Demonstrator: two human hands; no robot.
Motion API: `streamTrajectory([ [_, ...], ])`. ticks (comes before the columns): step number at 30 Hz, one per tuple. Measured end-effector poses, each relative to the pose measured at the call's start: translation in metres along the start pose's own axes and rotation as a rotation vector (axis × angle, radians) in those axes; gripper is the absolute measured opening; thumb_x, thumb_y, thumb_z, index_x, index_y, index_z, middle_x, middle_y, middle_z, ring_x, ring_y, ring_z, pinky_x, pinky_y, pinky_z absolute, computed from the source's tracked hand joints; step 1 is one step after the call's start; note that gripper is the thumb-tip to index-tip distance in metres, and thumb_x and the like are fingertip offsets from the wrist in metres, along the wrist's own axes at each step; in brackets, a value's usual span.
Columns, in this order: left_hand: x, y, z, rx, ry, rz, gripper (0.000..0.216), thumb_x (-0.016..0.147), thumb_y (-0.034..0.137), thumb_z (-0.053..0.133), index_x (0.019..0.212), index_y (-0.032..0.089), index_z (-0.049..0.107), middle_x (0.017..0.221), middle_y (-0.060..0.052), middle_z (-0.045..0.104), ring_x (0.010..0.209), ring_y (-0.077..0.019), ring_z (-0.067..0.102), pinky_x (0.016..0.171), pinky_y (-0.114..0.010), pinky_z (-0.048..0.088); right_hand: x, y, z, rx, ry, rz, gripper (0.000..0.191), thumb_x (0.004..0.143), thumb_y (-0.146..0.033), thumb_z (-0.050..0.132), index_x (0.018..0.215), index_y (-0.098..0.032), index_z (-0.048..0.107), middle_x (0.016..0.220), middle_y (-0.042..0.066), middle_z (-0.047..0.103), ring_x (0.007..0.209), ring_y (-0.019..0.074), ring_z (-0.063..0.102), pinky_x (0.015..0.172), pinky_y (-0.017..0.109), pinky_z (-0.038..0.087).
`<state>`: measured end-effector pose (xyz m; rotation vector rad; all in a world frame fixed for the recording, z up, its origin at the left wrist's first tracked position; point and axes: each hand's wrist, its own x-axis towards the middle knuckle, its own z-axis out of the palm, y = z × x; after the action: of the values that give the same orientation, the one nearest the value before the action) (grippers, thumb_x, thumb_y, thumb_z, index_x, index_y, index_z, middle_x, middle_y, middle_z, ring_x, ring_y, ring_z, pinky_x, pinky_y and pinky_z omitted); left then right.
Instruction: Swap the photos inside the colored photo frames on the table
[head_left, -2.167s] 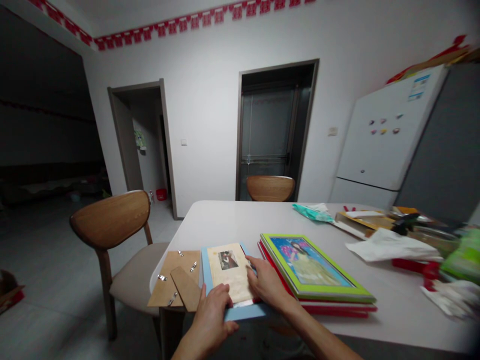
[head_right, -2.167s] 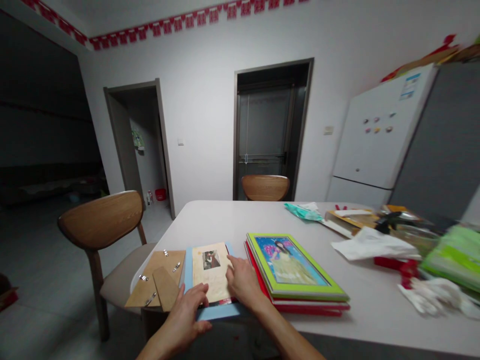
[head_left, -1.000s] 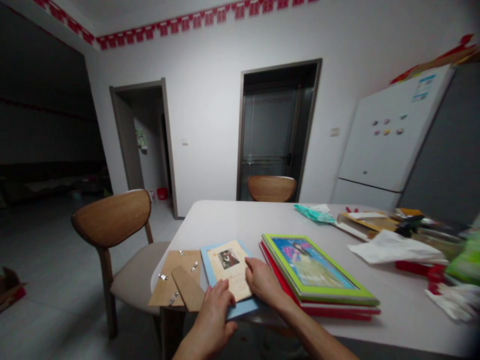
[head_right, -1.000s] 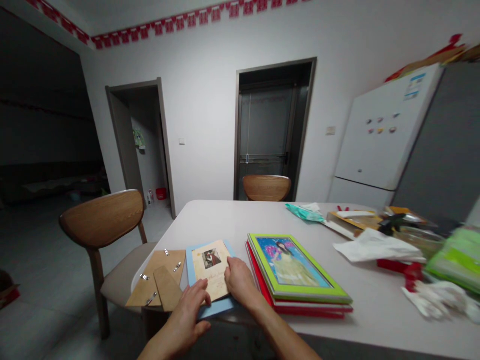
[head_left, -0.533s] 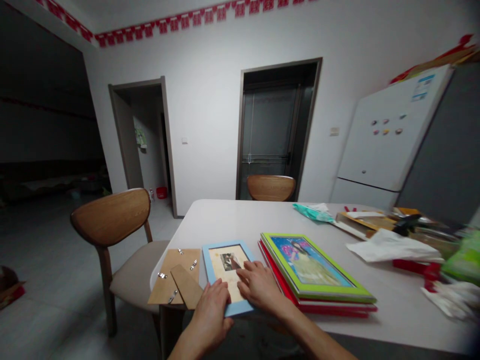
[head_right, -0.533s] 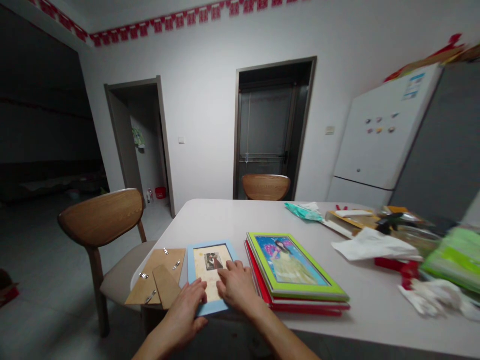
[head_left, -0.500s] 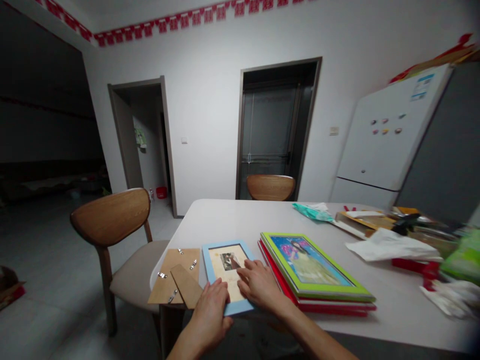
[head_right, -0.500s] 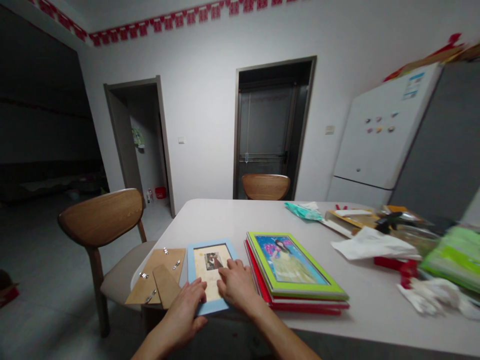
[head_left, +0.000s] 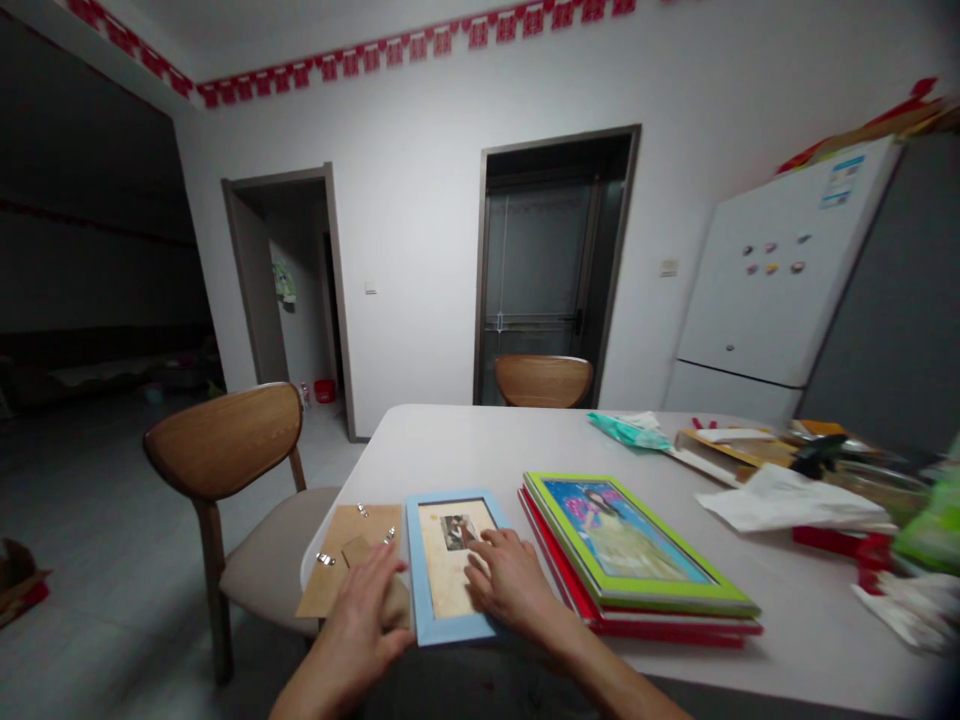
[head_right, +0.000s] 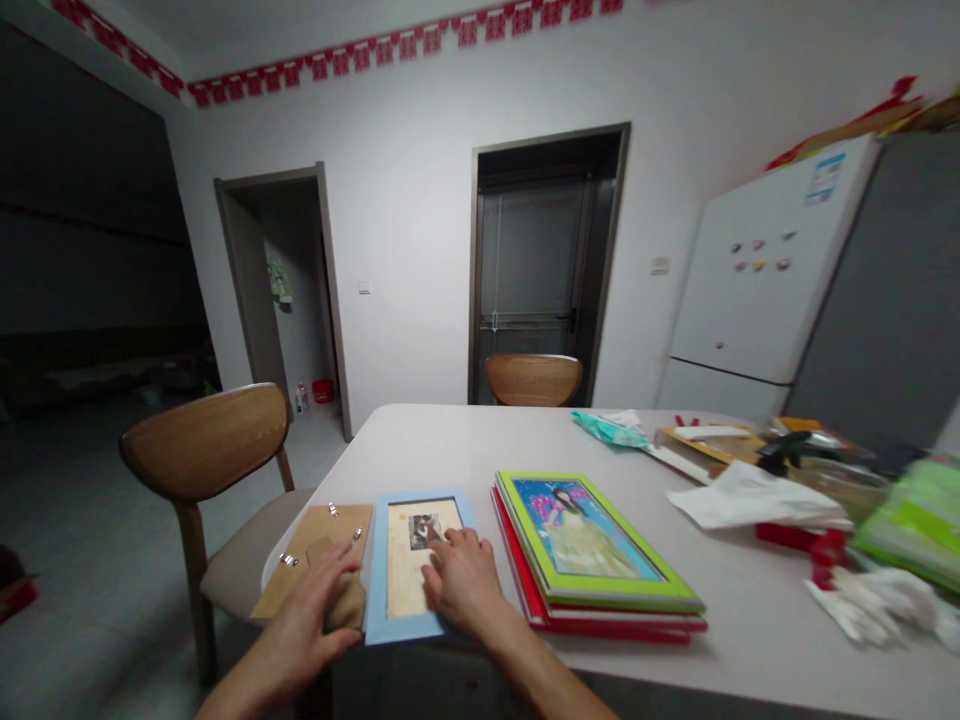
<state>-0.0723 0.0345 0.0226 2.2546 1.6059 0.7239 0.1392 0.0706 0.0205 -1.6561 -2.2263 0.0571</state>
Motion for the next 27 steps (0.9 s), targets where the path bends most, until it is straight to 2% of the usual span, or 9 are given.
streamTrajectory([
  [3, -0.006, -0.045, -0.010, 0.136, 0.080, -0.199, 0.056, 0.057, 0.021, 0.055, 0.111, 0.015, 0.043, 0.127, -0.010, 0.040, 0.119, -0.0226, 0.032, 0.100, -0.038, 0.023, -0.001, -0.028, 0.000, 0.116, 0.010, -0.134, 0.034, 0.076, -0.039, 0.041, 0.102, -0.023, 0.055, 0.101, 0.007, 0.056, 0.095, 0.0212, 0.043, 0.080, 0.032, 0.028],
  [6, -0.009, -0.076, -0.006, 0.205, 0.124, -0.223, 0.044, 0.059, 0.016, 0.052, 0.104, 0.014, 0.049, 0.120, -0.010, 0.048, 0.114, -0.0206, 0.040, 0.097, -0.034, 0.029, 0.001, -0.065, 0.012, 0.149, -0.047, -0.245, 0.038, 0.072, -0.048, 0.045, 0.097, -0.023, 0.057, 0.090, 0.007, 0.058, 0.090, 0.0223, 0.045, 0.078, 0.035, 0.029],
  [9, -0.010, -0.084, -0.004, 0.211, 0.171, -0.201, 0.034, 0.061, 0.015, 0.050, 0.095, 0.014, 0.055, 0.112, -0.009, 0.056, 0.105, -0.0192, 0.049, 0.092, -0.031, 0.036, 0.008, -0.092, 0.032, 0.119, -0.043, -0.236, 0.040, 0.062, -0.049, 0.054, 0.090, -0.020, 0.058, 0.089, 0.009, 0.057, 0.089, 0.0256, 0.044, 0.078, 0.040, 0.029],
  [13, -0.009, -0.070, -0.018, 0.157, 0.214, -0.249, 0.028, 0.059, 0.019, 0.056, 0.086, 0.013, 0.060, 0.106, -0.012, 0.059, 0.096, -0.0215, 0.056, 0.086, -0.030, 0.042, 0.017, -0.100, 0.040, 0.280, 0.017, -0.121, 0.039, 0.059, -0.028, 0.058, 0.098, -0.024, 0.056, 0.094, 0.007, 0.053, 0.089, 0.0228, 0.045, 0.076, 0.035, 0.033],
  [16, -0.009, -0.050, -0.030, 0.091, 0.284, -0.223, 0.024, 0.059, 0.023, 0.058, 0.082, 0.015, 0.061, 0.104, -0.011, 0.061, 0.094, -0.0219, 0.057, 0.085, -0.033, 0.043, 0.016, -0.090, 0.024, 0.476, 0.070, -0.085, 0.042, 0.058, -0.020, 0.056, 0.100, -0.023, 0.056, 0.094, 0.006, 0.053, 0.089, 0.0201, 0.046, 0.077, 0.031, 0.036],
  [19, -0.006, -0.023, -0.025, 0.007, 0.331, -0.128, 0.024, 0.058, 0.021, 0.061, 0.081, 0.016, 0.061, 0.103, -0.010, 0.061, 0.096, -0.0212, 0.056, 0.087, -0.033, 0.043, 0.007, -0.065, 0.000, 0.568, 0.134, -0.126, 0.038, 0.059, -0.015, 0.052, 0.096, -0.021, 0.058, 0.092, 0.005, 0.053, 0.088, 0.0180, 0.047, 0.080, 0.029, 0.037],
  [22, 0.003, 0.006, -0.002, -0.053, 0.332, -0.026, 0.025, 0.058, 0.014, 0.062, 0.083, 0.016, 0.060, 0.105, -0.010, 0.060, 0.098, -0.0203, 0.054, 0.088, -0.035, 0.042, -0.007, -0.028, -0.018, 0.578, 0.142, -0.140, 0.036, 0.059, -0.013, 0.050, 0.094, -0.021, 0.058, 0.092, 0.005, 0.052, 0.090, 0.0174, 0.048, 0.081, 0.029, 0.038],
  [27, 0.018, 0.037, 0.039, -0.097, 0.190, 0.082, 0.024, 0.061, 0.010, 0.060, 0.084, 0.016, 0.058, 0.104, -0.010, 0.059, 0.100, -0.0194, 0.052, 0.089, -0.034, 0.040, -0.024, 0.026, -0.026, 0.473, 0.082, -0.054, 0.032, 0.062, -0.017, 0.048, 0.092, -0.018, 0.060, 0.094, 0.006, 0.053, 0.091, 0.0177, 0.049, 0.083, 0.030, 0.037],
])
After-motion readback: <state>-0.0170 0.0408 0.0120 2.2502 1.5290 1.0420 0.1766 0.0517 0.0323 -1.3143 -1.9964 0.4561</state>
